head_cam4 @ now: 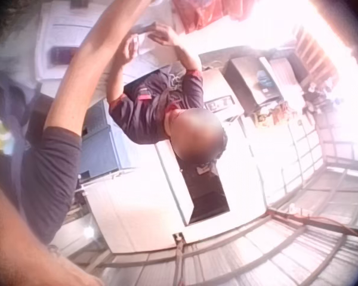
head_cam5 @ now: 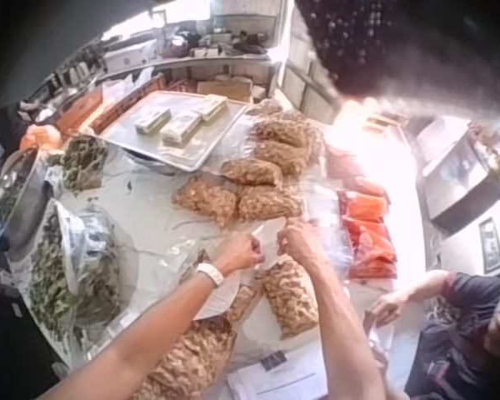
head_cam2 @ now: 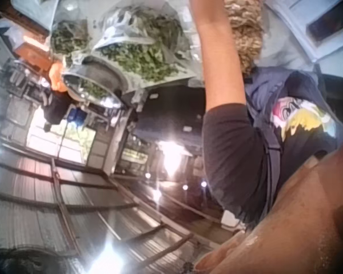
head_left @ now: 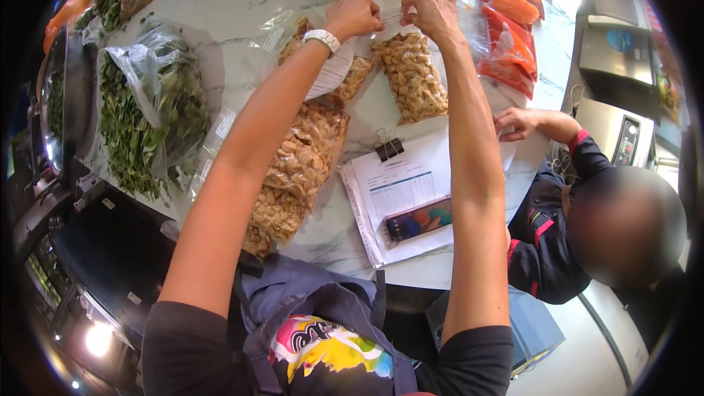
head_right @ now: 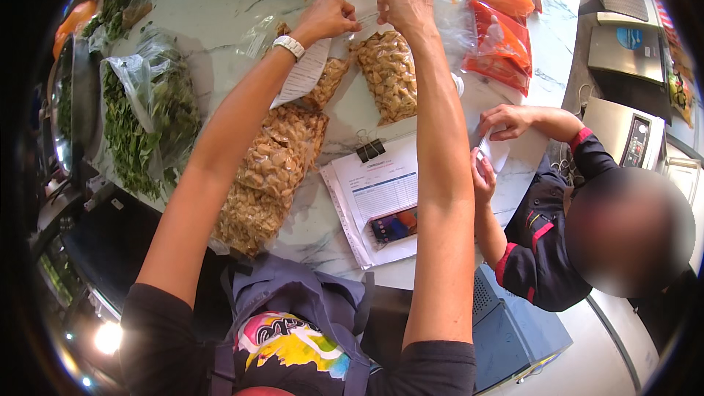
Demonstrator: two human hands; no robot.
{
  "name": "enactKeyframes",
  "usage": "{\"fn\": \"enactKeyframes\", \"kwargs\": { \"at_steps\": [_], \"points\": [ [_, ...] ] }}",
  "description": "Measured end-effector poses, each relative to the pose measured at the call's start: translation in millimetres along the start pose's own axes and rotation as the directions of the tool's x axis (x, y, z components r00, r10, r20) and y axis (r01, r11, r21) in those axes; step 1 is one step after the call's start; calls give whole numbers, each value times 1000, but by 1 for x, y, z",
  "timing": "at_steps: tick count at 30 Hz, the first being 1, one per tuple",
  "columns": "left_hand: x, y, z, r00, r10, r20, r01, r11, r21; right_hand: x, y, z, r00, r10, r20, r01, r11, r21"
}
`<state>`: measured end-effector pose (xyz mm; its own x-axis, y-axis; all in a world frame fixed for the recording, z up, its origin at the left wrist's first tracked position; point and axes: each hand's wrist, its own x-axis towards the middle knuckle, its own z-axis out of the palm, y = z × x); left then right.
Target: The person writes on a receipt, tears off labels, and sticks them onto plastic bags containing food items. They handle multiple bags one at a time, placing labels on each and arranging them on the counter.
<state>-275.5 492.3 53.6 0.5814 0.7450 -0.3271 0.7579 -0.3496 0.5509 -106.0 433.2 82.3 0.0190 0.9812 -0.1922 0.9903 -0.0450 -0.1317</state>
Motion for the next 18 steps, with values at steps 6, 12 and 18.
{"fn": "enactKeyframes", "kwargs": {
  "at_steps": [6,12,18],
  "points": [
    [-21,1,-12,989,1,-151,13,996,91,-44,-8,22,880,275,-387,-84,892,443],
    [-116,-29,-98,941,-58,-332,-20,973,-228,-134,-64,51,872,369,-320,-222,883,414],
    [-291,-34,-193,829,-112,-548,-284,760,-585,-137,-63,56,868,425,-258,-390,904,177]
  ]
}}
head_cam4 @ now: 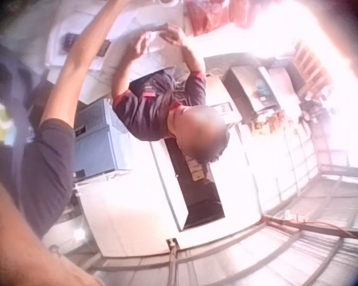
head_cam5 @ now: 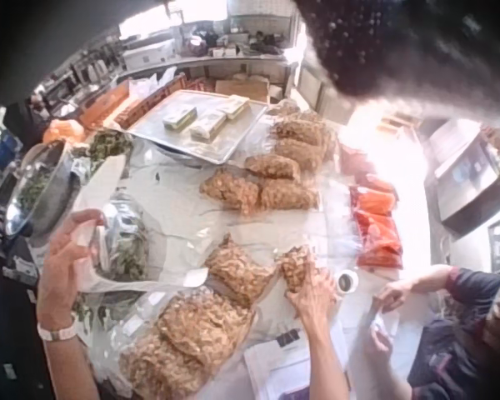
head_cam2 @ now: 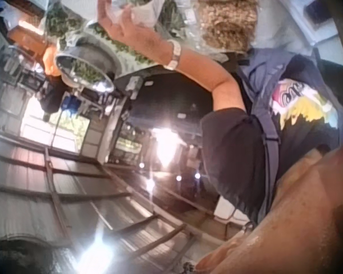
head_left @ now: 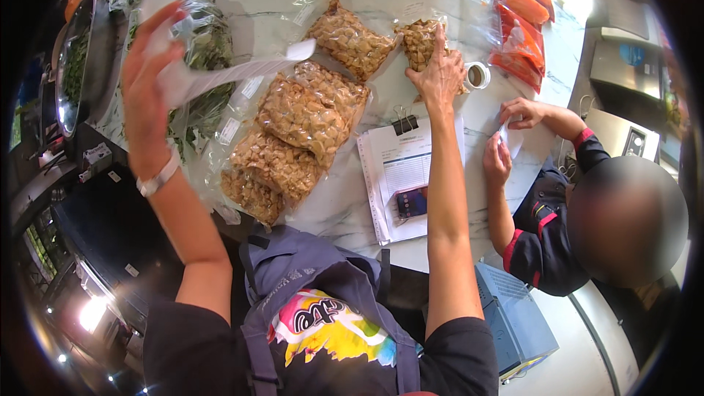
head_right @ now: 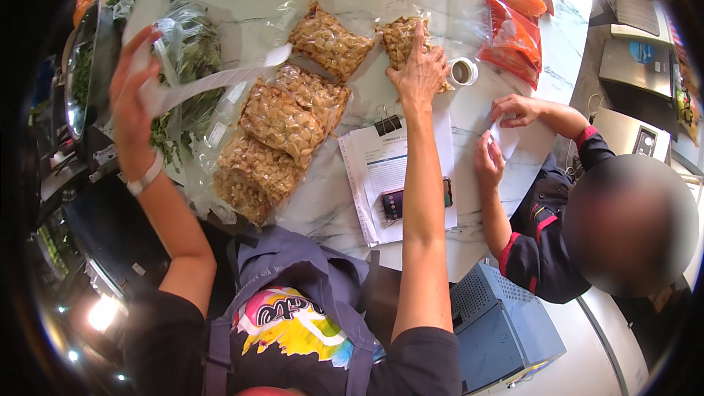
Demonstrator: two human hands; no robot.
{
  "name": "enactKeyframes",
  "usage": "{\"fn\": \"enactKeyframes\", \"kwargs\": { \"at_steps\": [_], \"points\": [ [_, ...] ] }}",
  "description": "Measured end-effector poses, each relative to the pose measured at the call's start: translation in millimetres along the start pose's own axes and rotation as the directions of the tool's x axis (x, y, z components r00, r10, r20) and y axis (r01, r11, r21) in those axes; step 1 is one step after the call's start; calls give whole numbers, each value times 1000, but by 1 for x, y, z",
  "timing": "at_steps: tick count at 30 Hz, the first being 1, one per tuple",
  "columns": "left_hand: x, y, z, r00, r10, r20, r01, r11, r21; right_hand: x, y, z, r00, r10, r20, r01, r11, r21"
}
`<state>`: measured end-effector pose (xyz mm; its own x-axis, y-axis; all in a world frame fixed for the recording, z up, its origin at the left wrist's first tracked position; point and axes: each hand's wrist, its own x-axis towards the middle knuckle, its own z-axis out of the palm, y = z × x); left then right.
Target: The person writes on a receipt, tears off labels, and sticks them onto plastic bags containing food items. They handle multiple bags one at a time, placing labels on each and arranging them on the counter.
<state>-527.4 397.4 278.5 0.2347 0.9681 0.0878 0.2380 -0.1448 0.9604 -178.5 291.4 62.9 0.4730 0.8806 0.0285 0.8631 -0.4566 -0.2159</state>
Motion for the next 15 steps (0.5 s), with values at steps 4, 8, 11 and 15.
{"fn": "enactKeyframes", "kwargs": {
  "at_steps": [4,8,11,15],
  "points": [
    [-66,39,-72,994,17,-112,-13,999,39,17,9,-12,987,68,148,-94,979,183],
    [-114,59,-99,985,-7,-174,22,996,86,1,-2,-36,999,-39,20,24,870,493],
    [-137,64,-101,975,-29,-219,58,990,127,-9,-43,-46,958,-274,-86,272,769,578],
    [-151,64,-89,978,-42,-206,66,992,107,-26,-110,-60,907,-359,222,283,907,312]
  ]
}}
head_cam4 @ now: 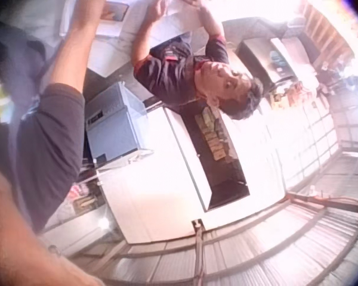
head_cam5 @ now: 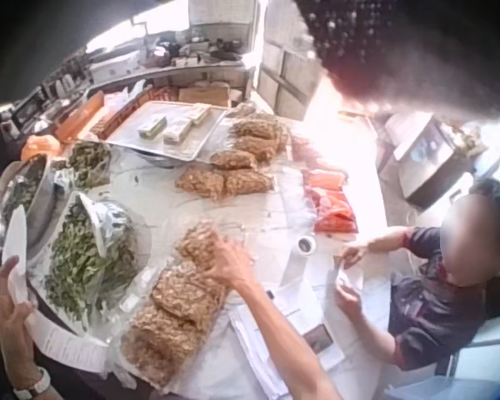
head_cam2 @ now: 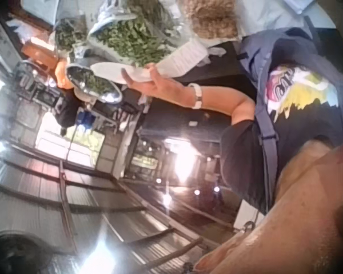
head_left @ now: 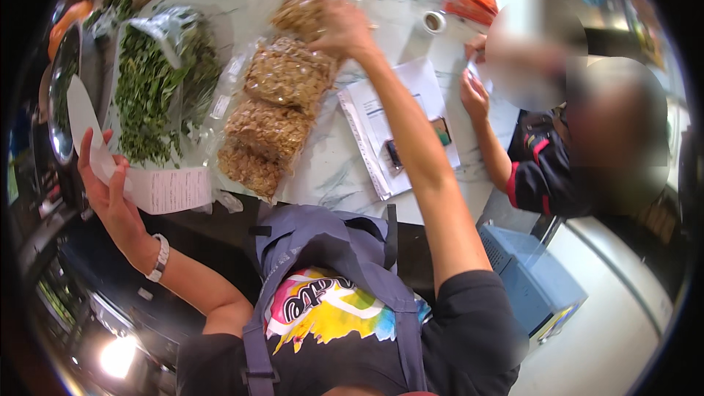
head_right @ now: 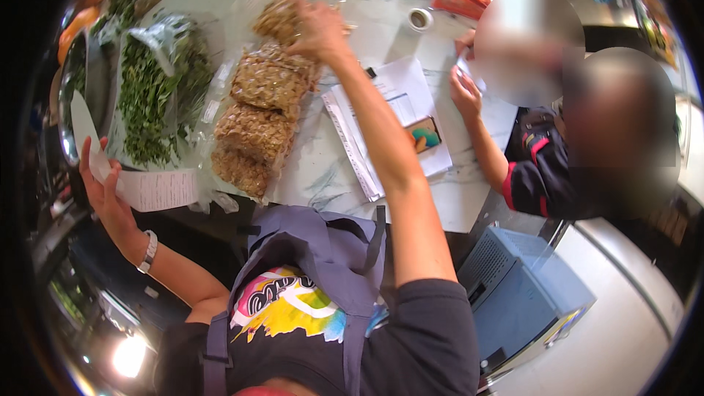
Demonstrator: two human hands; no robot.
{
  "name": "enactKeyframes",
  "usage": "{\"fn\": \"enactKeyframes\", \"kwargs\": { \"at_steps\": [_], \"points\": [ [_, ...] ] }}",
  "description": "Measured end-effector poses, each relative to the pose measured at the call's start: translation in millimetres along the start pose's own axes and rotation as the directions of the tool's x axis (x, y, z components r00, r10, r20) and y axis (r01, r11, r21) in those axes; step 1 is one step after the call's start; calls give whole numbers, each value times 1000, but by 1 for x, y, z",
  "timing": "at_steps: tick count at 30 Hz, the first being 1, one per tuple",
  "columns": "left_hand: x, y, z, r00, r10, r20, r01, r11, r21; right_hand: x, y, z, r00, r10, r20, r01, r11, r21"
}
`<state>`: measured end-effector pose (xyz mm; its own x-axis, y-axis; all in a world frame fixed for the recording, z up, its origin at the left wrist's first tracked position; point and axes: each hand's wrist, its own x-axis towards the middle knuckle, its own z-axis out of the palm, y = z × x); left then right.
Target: The person writes on a receipt, tears off labels, and sticks them onto plastic bags containing food items. They handle multiple bags one at a time, placing labels on each and arranging them on the counter.
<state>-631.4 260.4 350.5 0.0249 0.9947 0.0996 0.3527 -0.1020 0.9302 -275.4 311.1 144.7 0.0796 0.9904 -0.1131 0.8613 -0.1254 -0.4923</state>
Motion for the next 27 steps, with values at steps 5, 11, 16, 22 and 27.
{"fn": "enactKeyframes", "kwargs": {
  "at_steps": [5,11,16,22,27],
  "points": [
    [-18,14,-12,1000,29,-11,-28,999,36,-5,-18,29,998,-11,-55,17,994,105],
    [-33,3,-26,999,-4,-43,2,999,-37,-98,32,-23,840,249,-481,120,781,613],
    [-37,3,-7,1000,-5,8,6,996,-87,-228,100,-65,651,742,-162,103,125,987],
    [-26,14,41,967,28,251,11,988,-154,-250,-12,-147,916,294,-272,-42,746,664],
    [-29,44,44,973,63,221,-23,984,-179,-242,-41,-260,670,205,-714,-19,965,260]
  ]
}}
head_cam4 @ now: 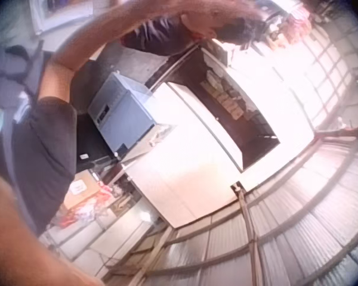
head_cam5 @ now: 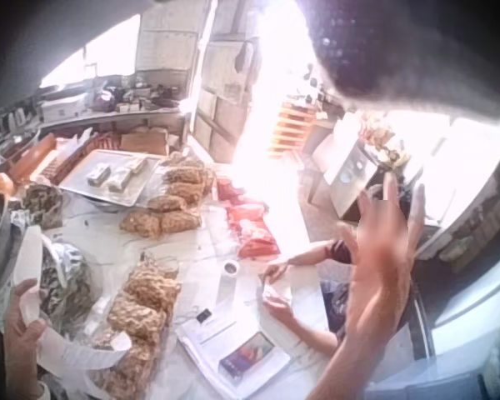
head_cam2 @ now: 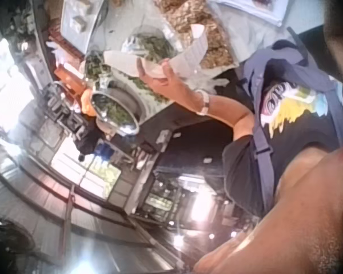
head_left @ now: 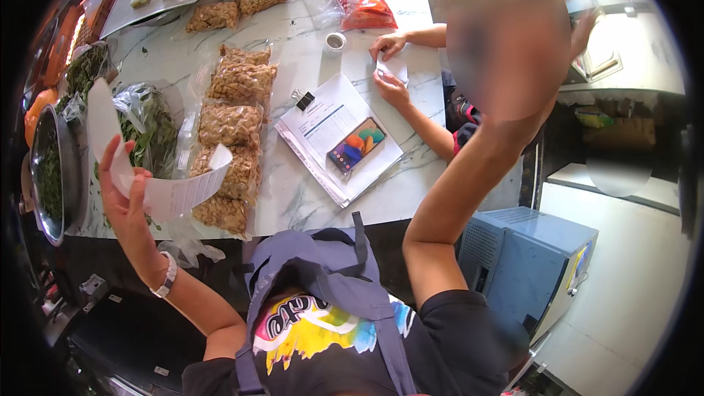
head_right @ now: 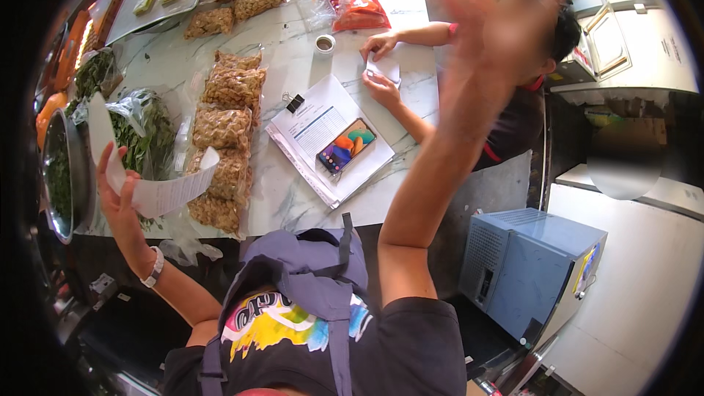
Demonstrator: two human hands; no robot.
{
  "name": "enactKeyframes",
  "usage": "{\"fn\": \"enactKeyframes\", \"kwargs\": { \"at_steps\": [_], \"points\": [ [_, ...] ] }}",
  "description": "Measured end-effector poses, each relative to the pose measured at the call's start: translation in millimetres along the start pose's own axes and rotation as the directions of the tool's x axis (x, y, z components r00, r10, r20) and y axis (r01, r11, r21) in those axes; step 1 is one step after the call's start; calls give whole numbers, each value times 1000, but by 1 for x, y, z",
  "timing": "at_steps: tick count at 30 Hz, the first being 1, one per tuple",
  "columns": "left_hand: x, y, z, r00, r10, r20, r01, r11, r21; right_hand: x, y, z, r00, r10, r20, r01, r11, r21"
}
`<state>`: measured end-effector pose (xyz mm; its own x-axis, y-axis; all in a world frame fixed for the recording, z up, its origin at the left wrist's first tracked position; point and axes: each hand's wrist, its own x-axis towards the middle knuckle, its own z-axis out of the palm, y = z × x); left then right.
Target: The person writes on a receipt, tears off labels, and sticks them onto plastic bags containing food items. They handle multiple bags one at a time, placing labels on each and arranging them on the counter.
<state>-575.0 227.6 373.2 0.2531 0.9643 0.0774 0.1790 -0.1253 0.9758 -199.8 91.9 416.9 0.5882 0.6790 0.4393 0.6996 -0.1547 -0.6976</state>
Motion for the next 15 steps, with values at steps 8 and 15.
{"fn": "enactKeyframes", "kwargs": {
  "at_steps": [8,15],
  "points": [
    [0,-5,20,999,-47,16,48,998,-49,-79,-19,139,935,-88,344,-107,855,508],
    [7,-18,38,986,-66,152,82,992,-98,-65,-22,146,757,-280,590,-158,798,582]
  ]
}}
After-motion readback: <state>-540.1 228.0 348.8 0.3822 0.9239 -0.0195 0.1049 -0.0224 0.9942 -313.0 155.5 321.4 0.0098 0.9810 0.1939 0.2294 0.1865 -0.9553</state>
